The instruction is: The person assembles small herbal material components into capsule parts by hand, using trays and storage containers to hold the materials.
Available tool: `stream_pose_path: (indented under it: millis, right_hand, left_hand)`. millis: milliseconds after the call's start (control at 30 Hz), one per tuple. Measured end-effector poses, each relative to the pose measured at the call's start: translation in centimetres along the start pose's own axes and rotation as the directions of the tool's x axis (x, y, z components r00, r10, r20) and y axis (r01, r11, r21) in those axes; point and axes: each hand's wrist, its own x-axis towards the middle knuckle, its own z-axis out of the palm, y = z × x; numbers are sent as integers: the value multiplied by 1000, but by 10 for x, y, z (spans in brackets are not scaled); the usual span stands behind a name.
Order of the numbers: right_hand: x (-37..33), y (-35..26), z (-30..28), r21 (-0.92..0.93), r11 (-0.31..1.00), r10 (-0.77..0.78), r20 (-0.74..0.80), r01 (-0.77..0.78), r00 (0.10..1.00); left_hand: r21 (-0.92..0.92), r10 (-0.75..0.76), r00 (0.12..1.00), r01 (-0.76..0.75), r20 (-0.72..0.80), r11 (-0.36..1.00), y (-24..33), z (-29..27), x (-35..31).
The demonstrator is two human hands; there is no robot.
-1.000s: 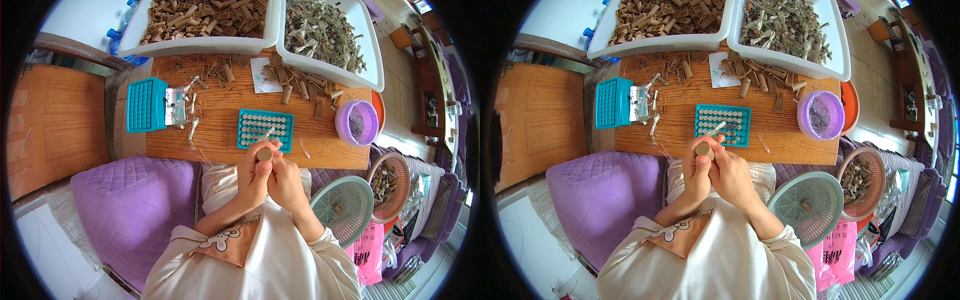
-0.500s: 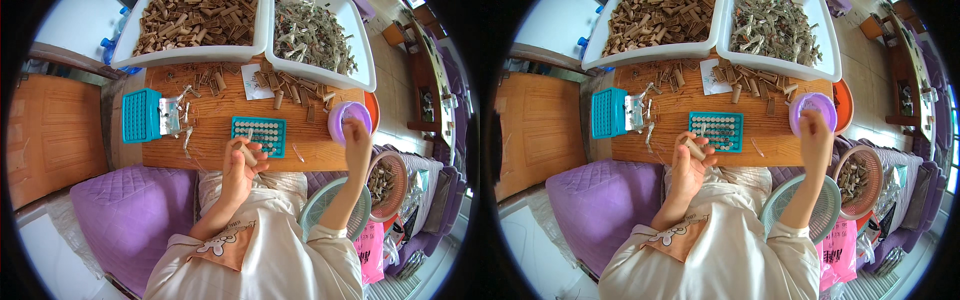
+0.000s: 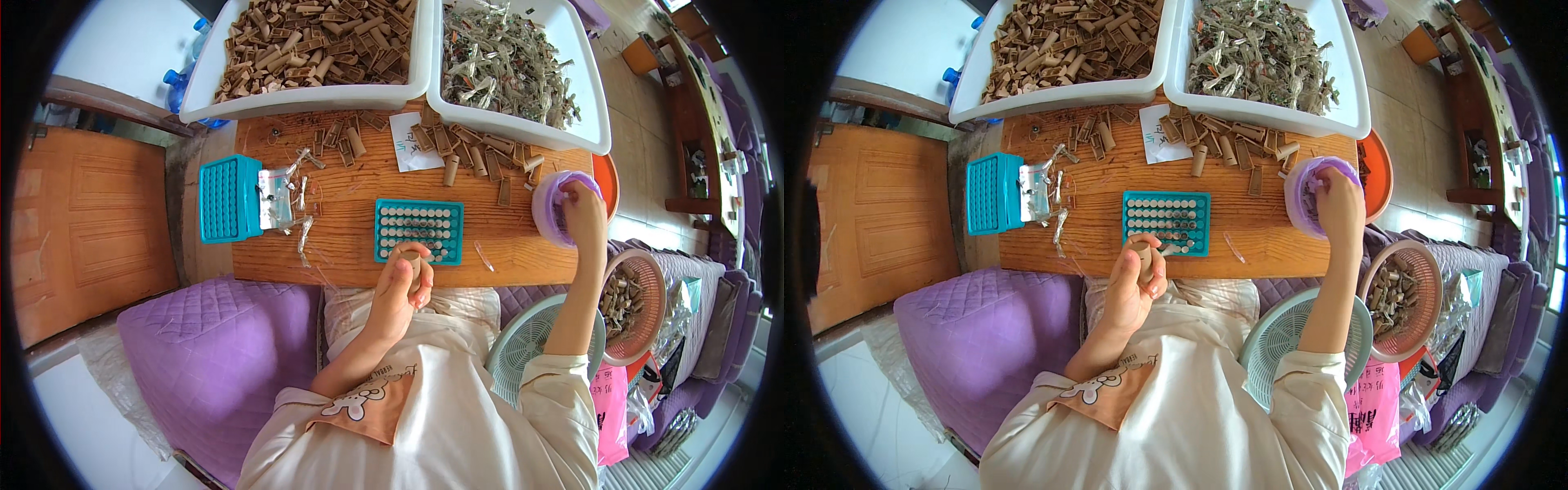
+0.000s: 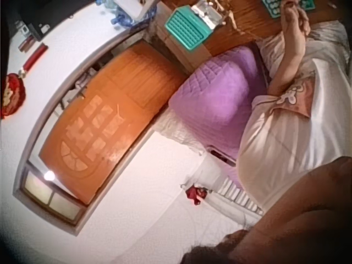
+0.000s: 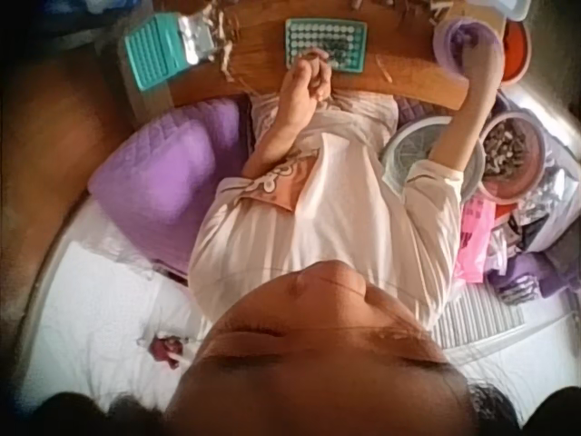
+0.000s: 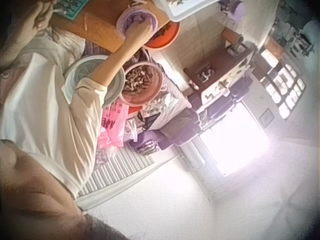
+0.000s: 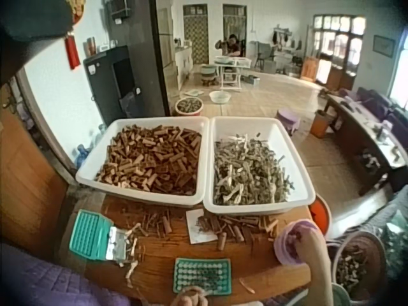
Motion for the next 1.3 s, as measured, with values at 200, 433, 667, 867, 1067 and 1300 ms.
stream_pose_path:
  millis: [200,433,667,867,1067,1300]
  right_hand:
    - [-9,0,-25,478,864,145,66,-159,987]
    - [-16,9,-29,675,698,226,108,-238,968]
    - [-16,19,-18,636,765,172,-46,-104,984]
    - [-20,13,-22,665,735,198,-27,-130,980]
    - [-35,-11,-17,837,541,157,-6,-80,988]
    - [-82,-98,3,924,358,-162,202,-134,966]
  left_hand:
    - [-112,-72,997,75,28,991,1,-3,2]
    - [-439,-194,966,250,170,863,7,3,3]
    - [-528,-237,936,343,259,777,9,2,0]
    - [-556,-251,933,357,259,751,5,-3,0]
    - [-605,-322,906,424,276,674,10,3,-1]
    - [-594,-390,888,454,243,665,10,6,-1]
